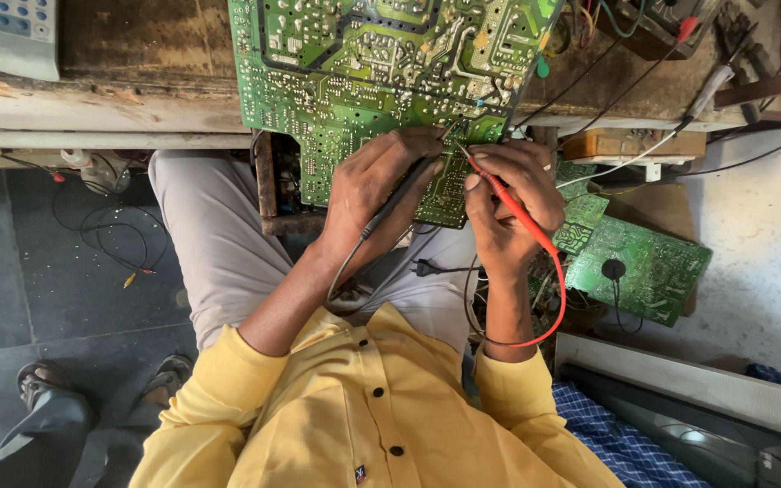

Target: The person holds a large green circuit board on their lap and probes its solder joints and components with multimeter test leads, repositioning the board and moving the probes to different points to test the board from a television.

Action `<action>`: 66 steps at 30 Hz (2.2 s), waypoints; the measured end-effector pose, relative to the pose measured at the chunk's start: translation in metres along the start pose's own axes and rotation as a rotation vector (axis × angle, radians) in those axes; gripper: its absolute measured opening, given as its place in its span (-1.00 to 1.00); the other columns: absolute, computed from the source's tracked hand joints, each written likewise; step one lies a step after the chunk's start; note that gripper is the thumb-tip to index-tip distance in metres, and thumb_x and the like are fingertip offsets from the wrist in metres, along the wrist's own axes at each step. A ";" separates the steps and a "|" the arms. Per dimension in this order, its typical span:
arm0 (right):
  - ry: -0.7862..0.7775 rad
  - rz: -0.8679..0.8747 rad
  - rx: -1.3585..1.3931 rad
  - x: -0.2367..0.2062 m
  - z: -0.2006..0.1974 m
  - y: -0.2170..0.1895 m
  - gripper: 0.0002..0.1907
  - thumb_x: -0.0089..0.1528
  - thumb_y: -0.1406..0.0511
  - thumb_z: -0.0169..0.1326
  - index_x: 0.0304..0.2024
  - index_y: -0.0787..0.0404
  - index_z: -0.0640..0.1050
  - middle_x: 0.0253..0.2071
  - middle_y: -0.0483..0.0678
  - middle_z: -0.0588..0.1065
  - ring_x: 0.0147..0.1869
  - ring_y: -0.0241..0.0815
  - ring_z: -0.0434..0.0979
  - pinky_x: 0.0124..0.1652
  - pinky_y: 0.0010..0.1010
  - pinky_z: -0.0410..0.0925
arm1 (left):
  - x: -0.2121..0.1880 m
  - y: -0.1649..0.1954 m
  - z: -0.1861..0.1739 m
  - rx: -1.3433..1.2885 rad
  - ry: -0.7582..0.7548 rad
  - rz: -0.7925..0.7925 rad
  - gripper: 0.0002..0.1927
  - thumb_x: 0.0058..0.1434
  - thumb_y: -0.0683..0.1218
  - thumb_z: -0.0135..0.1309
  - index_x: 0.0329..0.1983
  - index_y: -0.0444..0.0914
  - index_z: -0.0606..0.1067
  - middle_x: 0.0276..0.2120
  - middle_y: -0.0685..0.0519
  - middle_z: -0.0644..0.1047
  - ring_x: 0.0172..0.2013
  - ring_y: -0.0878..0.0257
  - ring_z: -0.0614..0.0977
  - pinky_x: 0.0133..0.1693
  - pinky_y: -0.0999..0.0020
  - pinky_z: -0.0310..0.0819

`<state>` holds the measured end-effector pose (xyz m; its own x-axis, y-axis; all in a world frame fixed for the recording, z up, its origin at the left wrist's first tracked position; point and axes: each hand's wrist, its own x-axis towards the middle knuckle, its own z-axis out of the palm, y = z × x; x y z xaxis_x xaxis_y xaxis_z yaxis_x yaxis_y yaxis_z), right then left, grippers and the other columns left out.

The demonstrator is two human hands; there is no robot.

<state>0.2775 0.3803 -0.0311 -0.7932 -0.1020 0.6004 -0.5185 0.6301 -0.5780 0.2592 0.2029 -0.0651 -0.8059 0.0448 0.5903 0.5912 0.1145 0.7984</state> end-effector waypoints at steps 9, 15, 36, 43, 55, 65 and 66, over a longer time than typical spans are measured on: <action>-0.003 -0.021 -0.017 0.001 0.001 -0.002 -0.85 0.24 0.51 0.20 -0.12 0.38 0.59 -0.10 0.06 0.61 0.05 -0.02 0.56 0.02 -0.35 0.43 | 0.000 0.000 0.001 0.006 -0.001 -0.004 -0.77 0.30 -0.29 0.24 -0.01 -0.34 0.51 0.00 -0.07 0.60 0.01 0.01 0.68 0.05 0.20 0.59; -0.004 -0.042 -0.053 0.002 0.001 -0.002 -0.82 0.22 0.53 0.20 -0.12 0.36 0.60 -0.09 0.06 0.62 0.06 0.00 0.57 0.04 -0.32 0.43 | 0.000 0.000 0.001 0.005 0.000 -0.001 -0.77 0.30 -0.29 0.24 -0.01 -0.33 0.51 -0.01 -0.07 0.60 0.01 0.01 0.68 0.05 0.21 0.60; -0.002 -0.038 -0.048 0.002 0.002 -0.002 -0.80 0.21 0.55 0.19 -0.11 0.35 0.61 -0.09 0.05 0.62 0.04 -0.03 0.57 0.00 -0.35 0.45 | 0.000 0.001 -0.001 0.011 -0.024 -0.001 -0.78 0.30 -0.29 0.23 -0.01 -0.32 0.52 0.01 -0.06 0.61 0.01 0.02 0.68 0.05 0.21 0.58; -0.016 -0.040 -0.051 0.002 0.000 0.000 -0.78 0.19 0.56 0.19 -0.11 0.34 0.60 -0.09 0.04 0.62 0.04 -0.03 0.57 0.03 -0.32 0.46 | 0.001 -0.001 -0.002 -0.005 -0.027 -0.002 -0.76 0.30 -0.29 0.23 0.01 -0.32 0.52 0.00 -0.06 0.61 -0.01 0.03 0.69 0.04 0.22 0.58; -0.030 -0.038 -0.051 0.002 -0.001 0.001 -0.78 0.18 0.55 0.20 -0.12 0.33 0.61 -0.09 0.03 0.62 0.03 -0.04 0.59 0.01 -0.34 0.47 | 0.000 -0.001 0.000 0.008 -0.020 -0.003 -0.78 0.30 -0.29 0.23 -0.01 -0.32 0.53 0.01 -0.06 0.62 0.00 0.04 0.69 0.05 0.22 0.58; -0.005 -0.030 -0.054 0.002 0.001 -0.001 -0.80 0.19 0.55 0.20 -0.13 0.34 0.61 -0.10 0.03 0.62 0.04 -0.02 0.57 0.07 -0.30 0.45 | 0.001 0.000 -0.001 -0.005 -0.022 0.012 -0.78 0.30 -0.29 0.22 -0.01 -0.33 0.51 0.00 -0.06 0.61 0.01 0.02 0.68 0.05 0.20 0.59; -0.006 -0.023 -0.048 0.002 0.001 -0.001 -0.80 0.19 0.55 0.20 -0.13 0.34 0.61 -0.10 0.03 0.63 0.04 -0.02 0.57 0.06 -0.31 0.45 | 0.001 0.000 -0.001 -0.001 -0.020 0.010 -0.78 0.30 -0.29 0.22 -0.01 -0.33 0.51 0.01 -0.06 0.61 0.01 0.02 0.68 0.05 0.20 0.59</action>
<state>0.2762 0.3791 -0.0300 -0.7829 -0.1213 0.6102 -0.5211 0.6636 -0.5367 0.2586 0.2016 -0.0646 -0.8001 0.0659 0.5962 0.5996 0.1129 0.7923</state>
